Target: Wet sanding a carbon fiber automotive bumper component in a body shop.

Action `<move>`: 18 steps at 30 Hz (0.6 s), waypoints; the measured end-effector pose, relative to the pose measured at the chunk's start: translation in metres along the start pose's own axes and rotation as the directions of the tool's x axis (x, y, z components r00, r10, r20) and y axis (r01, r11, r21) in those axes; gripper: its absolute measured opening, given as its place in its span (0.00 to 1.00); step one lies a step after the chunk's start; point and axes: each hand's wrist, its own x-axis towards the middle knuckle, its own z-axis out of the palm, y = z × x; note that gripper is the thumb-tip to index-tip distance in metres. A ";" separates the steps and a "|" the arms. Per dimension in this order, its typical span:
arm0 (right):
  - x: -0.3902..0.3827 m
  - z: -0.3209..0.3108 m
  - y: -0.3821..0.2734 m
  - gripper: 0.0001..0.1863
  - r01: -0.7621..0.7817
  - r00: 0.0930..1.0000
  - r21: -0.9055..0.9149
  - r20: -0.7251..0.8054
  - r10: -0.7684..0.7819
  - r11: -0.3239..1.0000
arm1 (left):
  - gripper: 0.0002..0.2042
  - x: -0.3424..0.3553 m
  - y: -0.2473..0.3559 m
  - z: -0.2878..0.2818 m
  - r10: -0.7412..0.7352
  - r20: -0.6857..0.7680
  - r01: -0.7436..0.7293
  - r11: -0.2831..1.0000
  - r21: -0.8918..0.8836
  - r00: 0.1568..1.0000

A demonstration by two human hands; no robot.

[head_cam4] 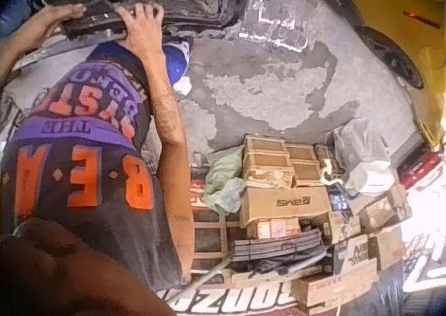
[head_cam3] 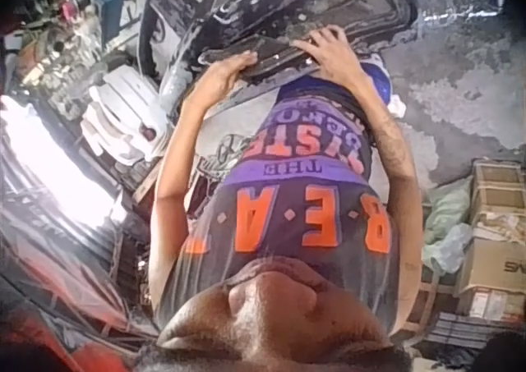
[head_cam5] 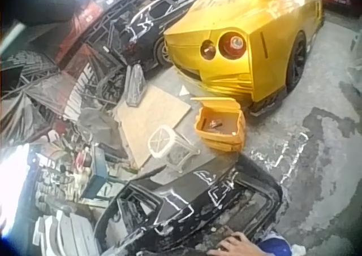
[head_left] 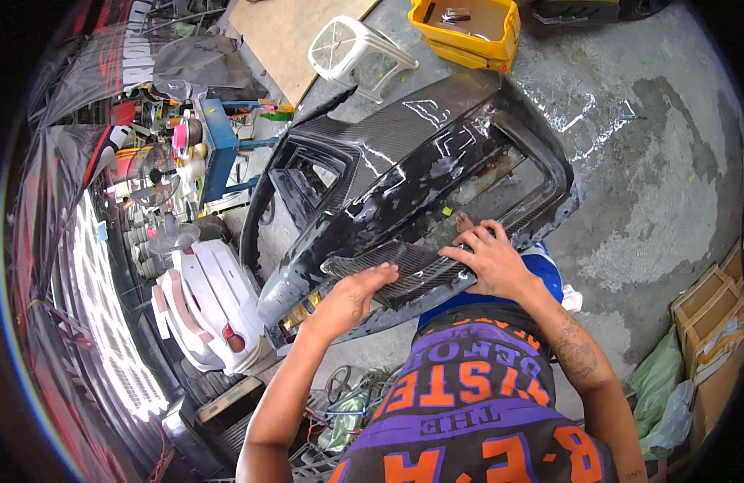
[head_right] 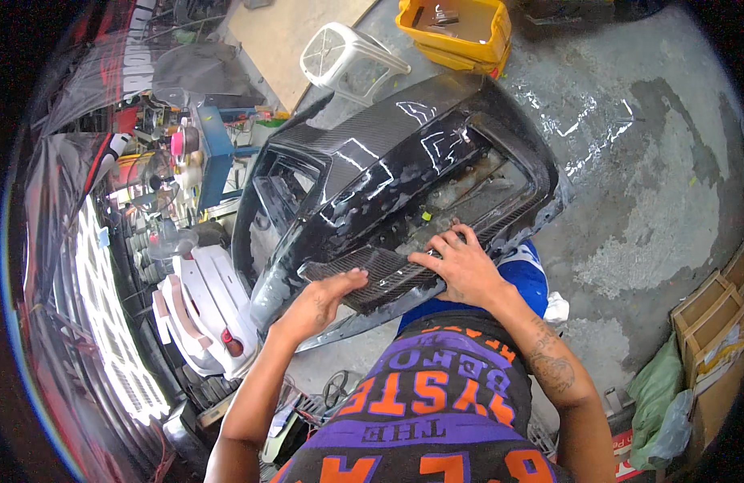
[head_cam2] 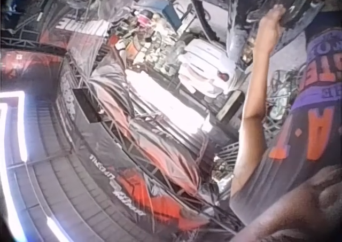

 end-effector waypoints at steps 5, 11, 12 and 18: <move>0.002 -0.004 0.000 0.45 0.026 0.998 -0.023 -0.055 -0.027 0.999 | 0.20 0.006 -0.009 0.012 -0.111 0.010 0.110 0.994 0.018 0.994; 0.002 0.004 0.003 0.47 0.037 0.996 -0.019 -0.085 -0.038 0.999 | 0.19 -0.003 0.005 0.006 -0.121 -0.039 0.125 0.988 0.097 0.992; 0.002 0.001 0.003 0.47 0.030 0.993 -0.051 -0.111 -0.036 0.998 | 0.19 -0.003 0.001 0.012 -0.124 -0.042 0.128 0.987 0.101 0.991; 0.000 0.005 0.003 0.45 0.043 0.997 0.018 -0.072 -0.042 0.999 | 0.17 -0.015 0.016 0.004 -0.134 -0.051 0.137 0.988 0.065 0.990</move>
